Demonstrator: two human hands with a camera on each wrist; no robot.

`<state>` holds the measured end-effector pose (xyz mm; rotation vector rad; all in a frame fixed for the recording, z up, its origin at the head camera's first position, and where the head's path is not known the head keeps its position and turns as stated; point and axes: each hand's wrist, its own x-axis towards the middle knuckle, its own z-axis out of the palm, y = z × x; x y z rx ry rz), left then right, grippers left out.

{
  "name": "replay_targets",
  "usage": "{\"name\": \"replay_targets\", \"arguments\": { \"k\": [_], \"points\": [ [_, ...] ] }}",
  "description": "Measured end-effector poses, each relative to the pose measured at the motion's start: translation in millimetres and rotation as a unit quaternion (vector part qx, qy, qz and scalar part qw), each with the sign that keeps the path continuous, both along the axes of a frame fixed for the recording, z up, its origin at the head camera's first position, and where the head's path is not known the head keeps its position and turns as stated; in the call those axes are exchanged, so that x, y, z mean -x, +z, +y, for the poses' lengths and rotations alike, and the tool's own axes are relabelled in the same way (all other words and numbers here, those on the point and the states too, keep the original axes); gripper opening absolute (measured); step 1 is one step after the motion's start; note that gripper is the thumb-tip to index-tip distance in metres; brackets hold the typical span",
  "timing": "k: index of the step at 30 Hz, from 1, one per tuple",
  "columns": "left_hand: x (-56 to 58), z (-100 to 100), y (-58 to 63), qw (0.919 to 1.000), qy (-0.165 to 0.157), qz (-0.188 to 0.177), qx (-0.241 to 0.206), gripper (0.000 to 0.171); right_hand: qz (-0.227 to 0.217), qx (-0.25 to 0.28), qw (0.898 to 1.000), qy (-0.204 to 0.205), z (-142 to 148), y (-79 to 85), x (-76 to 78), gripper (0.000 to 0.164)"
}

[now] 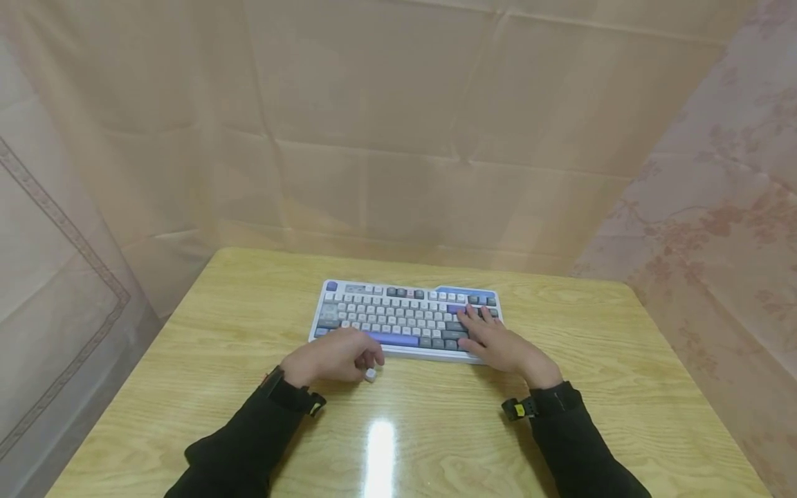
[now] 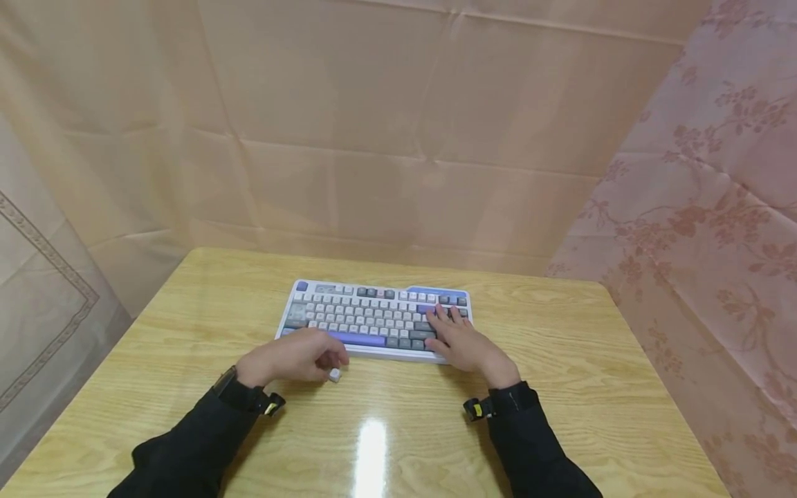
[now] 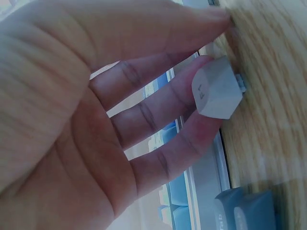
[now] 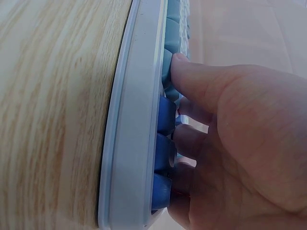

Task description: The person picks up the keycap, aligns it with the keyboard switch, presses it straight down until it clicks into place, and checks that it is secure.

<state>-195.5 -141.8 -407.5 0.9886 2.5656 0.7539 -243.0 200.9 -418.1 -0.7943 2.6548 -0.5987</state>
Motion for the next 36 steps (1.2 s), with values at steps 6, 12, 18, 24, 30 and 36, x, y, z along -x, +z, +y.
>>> {"name": "replay_targets", "arguments": {
  "k": [6,12,18,24,30,36],
  "points": [
    [0.2,0,0.8,0.9998,-0.005,-0.019,-0.006,0.023,0.001,-0.001,1.0,0.002,0,0.2,-0.1,0.065],
    [0.3,0,0.2,0.9995,-0.007,-0.029,0.006,0.017,0.003,-0.002,1.0,0.001,1,-0.3,0.2,0.065],
    [0.4,1,0.3,0.9995,-0.007,-0.029,0.007,0.01,0.002,-0.002,1.0,0.003,0,-0.9,1.1,0.066],
    [3.0,1,-2.7,0.9998,-0.007,-0.021,0.001,0.01,-0.001,0.001,1.0,0.0,0,0.1,1.3,0.065],
    [6.1,-4,-2.1,0.9997,0.012,0.012,-0.018,0.005,0.0,-0.004,1.0,0.001,-3,-3.0,1.2,0.065],
    [22.9,-12,10.1,0.9971,0.031,0.057,-0.04,0.012,-0.003,-0.009,1.0,-0.008,-1,-4.0,0.4,0.064]
  ]
}}
